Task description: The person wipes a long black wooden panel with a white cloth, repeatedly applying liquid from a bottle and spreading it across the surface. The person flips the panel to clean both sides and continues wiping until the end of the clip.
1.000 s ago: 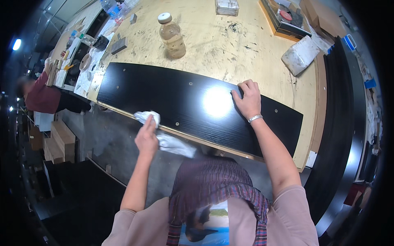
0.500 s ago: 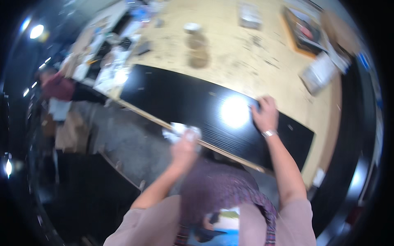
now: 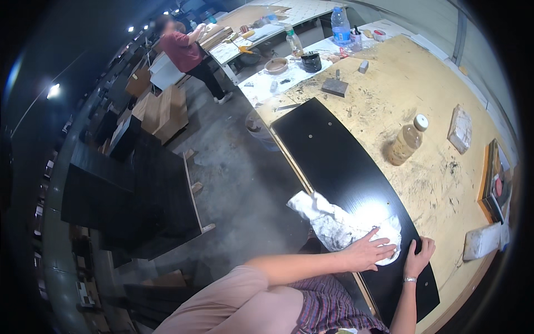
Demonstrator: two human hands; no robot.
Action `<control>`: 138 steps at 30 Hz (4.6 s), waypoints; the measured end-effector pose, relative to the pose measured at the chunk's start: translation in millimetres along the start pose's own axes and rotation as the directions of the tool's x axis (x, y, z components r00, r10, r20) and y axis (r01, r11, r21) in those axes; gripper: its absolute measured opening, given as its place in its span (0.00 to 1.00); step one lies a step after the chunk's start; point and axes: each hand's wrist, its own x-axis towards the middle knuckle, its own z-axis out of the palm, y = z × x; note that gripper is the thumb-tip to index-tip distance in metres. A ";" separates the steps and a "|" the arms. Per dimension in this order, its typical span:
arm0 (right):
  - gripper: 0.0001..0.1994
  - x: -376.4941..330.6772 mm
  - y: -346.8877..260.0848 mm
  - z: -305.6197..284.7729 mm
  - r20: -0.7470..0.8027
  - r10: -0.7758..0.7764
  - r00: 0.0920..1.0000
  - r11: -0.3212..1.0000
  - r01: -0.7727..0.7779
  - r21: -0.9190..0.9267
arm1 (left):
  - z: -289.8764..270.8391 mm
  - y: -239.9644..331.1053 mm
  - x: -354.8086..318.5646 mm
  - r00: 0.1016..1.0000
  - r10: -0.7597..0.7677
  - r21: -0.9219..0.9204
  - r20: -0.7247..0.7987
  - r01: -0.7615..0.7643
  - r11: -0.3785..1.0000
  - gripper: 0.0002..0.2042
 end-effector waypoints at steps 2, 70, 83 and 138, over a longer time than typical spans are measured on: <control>0.12 1.1 -1.6 -2.1 -0.003 0.012 1.000 1.000 -0.012 -0.001 | -4.3 -30.1 11.3 0.996 -0.082 -0.048 -0.031 0.081 0.996 0.40; 0.14 11.0 -44.3 -22.2 -0.005 0.105 0.994 0.994 -0.105 -0.036 | -168.0 -421.6 -30.4 0.574 -0.749 0.139 -0.331 0.815 0.563 0.34; 0.13 8.6 -43.5 -16.6 -0.023 0.095 0.995 0.994 -0.096 -0.046 | -66.3 -123.1 -81.6 0.884 -0.459 0.059 -0.095 0.465 0.883 0.32; 0.10 -260.8 31.1 -153.9 -0.483 0.564 0.670 0.778 -0.628 0.036 | 70.4 217.6 138.5 0.738 0.661 -0.162 0.137 -0.642 0.749 0.30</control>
